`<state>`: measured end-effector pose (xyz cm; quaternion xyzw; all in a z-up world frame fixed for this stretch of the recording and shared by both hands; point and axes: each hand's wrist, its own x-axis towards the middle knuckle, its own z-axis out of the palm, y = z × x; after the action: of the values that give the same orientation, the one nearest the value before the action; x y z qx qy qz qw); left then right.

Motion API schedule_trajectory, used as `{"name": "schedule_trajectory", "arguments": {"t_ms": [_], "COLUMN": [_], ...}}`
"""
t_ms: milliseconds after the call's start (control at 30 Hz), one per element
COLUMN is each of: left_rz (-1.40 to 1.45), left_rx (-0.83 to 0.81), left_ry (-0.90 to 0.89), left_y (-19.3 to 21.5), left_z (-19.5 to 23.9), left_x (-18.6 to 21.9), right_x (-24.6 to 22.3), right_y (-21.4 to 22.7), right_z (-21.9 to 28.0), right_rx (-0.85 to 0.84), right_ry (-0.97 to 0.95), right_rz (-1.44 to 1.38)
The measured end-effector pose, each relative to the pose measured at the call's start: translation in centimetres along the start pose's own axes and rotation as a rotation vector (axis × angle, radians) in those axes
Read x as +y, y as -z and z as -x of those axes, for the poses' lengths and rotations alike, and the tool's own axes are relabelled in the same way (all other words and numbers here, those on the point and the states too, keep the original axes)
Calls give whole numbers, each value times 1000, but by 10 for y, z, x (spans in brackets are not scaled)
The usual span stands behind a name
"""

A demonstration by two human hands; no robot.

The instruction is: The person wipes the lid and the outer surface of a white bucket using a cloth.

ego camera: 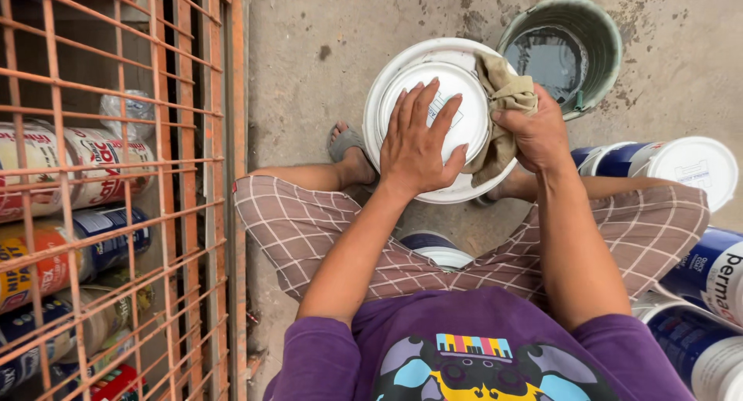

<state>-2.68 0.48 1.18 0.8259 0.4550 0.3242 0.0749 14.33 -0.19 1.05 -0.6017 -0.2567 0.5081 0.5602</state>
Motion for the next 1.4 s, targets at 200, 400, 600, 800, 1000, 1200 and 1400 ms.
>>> {"name": "schedule_trajectory", "arguments": {"t_ms": [200,400,600,800,1000,1200,1400], "left_rz": [35,49,24,-9,-43,-74,0], "left_rx": [-223,-211,-270,-249,-320,-433,-291], "left_ry": [-3,44,-36,97,64,132,187], "left_y": [19,13,17,13,18,19,9], "left_z": [-4,-2,-5,-6,-6,-15,-6], "left_x": [6,3,5,9,12,16,16], "right_x": [-16,-42,-20,-28,-3,-17,35], "right_y": [-2,-5,-10,-8,4,-14,11], "right_z": [-28,3,-65,-24,-14,-57,23], "right_rx": [-112,-131,-196,-131,-28,-246,131], "right_ry": [-70,-104,163,-54,30,146,141], "right_rz": [242,548,691,505,449,540,258]}}
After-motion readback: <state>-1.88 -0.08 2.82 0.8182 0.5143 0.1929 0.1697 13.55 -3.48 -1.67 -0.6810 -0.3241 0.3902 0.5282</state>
